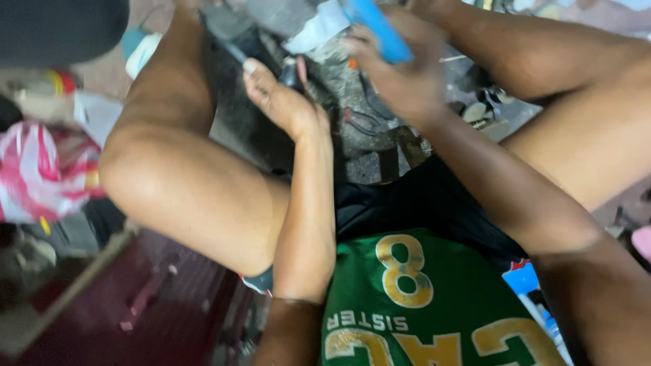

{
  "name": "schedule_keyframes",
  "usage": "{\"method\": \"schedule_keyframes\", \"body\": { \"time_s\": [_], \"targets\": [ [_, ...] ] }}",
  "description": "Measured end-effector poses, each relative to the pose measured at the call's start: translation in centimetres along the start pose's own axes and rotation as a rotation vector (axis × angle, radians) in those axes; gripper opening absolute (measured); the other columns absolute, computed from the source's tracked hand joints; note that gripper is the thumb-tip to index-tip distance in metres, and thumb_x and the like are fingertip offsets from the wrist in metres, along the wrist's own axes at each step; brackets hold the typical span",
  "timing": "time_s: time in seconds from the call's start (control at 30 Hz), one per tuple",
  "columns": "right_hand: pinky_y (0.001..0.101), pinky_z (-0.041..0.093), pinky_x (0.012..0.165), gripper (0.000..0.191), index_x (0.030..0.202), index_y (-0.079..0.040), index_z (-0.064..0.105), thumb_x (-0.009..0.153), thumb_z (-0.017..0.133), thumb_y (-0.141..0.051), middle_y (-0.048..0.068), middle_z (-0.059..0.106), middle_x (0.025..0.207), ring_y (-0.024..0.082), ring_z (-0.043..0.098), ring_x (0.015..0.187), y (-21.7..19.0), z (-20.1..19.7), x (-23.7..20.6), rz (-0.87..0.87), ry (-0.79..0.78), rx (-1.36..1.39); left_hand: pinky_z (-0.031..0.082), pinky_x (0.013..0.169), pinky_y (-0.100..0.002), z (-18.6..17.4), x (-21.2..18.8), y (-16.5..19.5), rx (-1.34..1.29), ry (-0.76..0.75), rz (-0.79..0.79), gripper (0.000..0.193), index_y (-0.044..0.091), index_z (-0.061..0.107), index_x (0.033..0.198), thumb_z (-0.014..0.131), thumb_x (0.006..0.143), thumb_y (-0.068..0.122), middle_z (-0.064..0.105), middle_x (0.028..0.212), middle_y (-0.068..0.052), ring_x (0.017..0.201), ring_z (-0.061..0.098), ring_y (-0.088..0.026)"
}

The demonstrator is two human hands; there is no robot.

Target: The person repairs a black slip-on shoe by using pliers to remove a metal fastener and a blue plastic tool to scrape and clean the sole. The person repeatedly switches between tools to work on the same area of the shoe.

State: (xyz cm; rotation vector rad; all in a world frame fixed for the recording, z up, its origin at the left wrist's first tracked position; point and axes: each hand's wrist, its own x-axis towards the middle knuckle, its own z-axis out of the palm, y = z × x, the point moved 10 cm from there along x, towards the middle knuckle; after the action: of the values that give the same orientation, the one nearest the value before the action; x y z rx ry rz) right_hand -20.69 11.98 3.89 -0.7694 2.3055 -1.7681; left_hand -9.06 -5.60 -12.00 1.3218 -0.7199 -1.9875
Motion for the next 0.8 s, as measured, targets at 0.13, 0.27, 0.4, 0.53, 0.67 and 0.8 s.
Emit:
{"method": "schedule_keyframes", "body": {
  "time_s": [0.13, 0.27, 0.4, 0.53, 0.67, 0.8],
  "targets": [
    [0.0272, 0.050, 0.065, 0.018, 0.108, -0.003, 0.072, 0.095, 0.083, -0.007, 0.002, 0.069, 0.084, 0.008, 0.062, 0.071, 2.6, 1.4, 2.4, 0.067, 0.153, -0.173, 0.059, 0.090, -0.042, 0.5, -0.1, -1.6, -0.064, -0.020, -0.071, 0.051, 0.014, 0.039, 0.144, 0.048, 0.101, 0.041, 0.044, 0.146, -0.008, 0.122, 0.054, -0.025],
    [0.0292, 0.053, 0.070, 0.024, 0.113, -0.005, 0.070, 0.094, 0.085, -0.007, 0.004, 0.073, 0.091, 0.011, 0.066, 0.077, 4.3, 3.0, 2.2, 0.088, 0.123, -0.146, 0.056, 0.088, -0.040, -0.1, -0.6, -2.8, -0.024, 0.047, -0.104, 0.052, 0.012, 0.041, 0.144, 0.047, 0.102, 0.041, 0.047, 0.142, -0.006, 0.117, 0.054, -0.021],
    [0.0319, 0.052, 0.069, 0.030, 0.110, -0.007, 0.071, 0.090, 0.092, -0.011, 0.007, 0.067, 0.083, 0.017, 0.063, 0.072, 4.9, 3.7, 0.9, 0.104, 0.108, -0.298, 0.050, 0.089, -0.037, 0.3, -0.9, -3.5, 0.025, 0.047, -0.114, 0.056, 0.013, 0.040, 0.148, 0.046, 0.104, 0.046, 0.053, 0.138, -0.011, 0.113, 0.055, -0.024],
    [0.0328, 0.054, 0.076, 0.029, 0.108, -0.007, 0.065, 0.092, 0.089, -0.009, 0.008, 0.071, 0.102, 0.021, 0.069, 0.087, 3.9, 4.1, 0.5, 0.007, 0.107, -0.241, 0.048, 0.098, -0.038, 0.4, -1.0, -4.1, -0.001, 0.074, -0.137, 0.059, 0.013, 0.039, 0.149, 0.046, 0.103, 0.048, 0.053, 0.138, -0.013, 0.118, 0.055, -0.026],
    [0.0325, 0.051, 0.071, 0.029, 0.105, -0.007, 0.065, 0.091, 0.090, -0.010, 0.009, 0.066, 0.095, 0.019, 0.066, 0.079, 3.9, 3.9, 0.8, 0.045, 0.117, -0.245, 0.043, 0.106, -0.039, 0.6, -1.0, -3.5, 0.091, 0.067, -0.057, 0.060, 0.007, 0.042, 0.149, 0.046, 0.105, 0.048, 0.052, 0.141, -0.014, 0.124, 0.052, -0.025],
    [0.0308, 0.049, 0.067, 0.025, 0.102, -0.007, 0.068, 0.090, 0.089, -0.014, 0.005, 0.061, 0.081, 0.014, 0.061, 0.072, 5.4, 3.6, 0.9, 0.197, 0.117, -0.196, 0.042, 0.106, -0.039, 0.8, -1.0, -3.4, 0.183, 0.060, -0.026, 0.060, 0.007, 0.043, 0.147, 0.046, 0.104, 0.048, 0.052, 0.140, -0.013, 0.124, 0.052, -0.025]
  ]
}}
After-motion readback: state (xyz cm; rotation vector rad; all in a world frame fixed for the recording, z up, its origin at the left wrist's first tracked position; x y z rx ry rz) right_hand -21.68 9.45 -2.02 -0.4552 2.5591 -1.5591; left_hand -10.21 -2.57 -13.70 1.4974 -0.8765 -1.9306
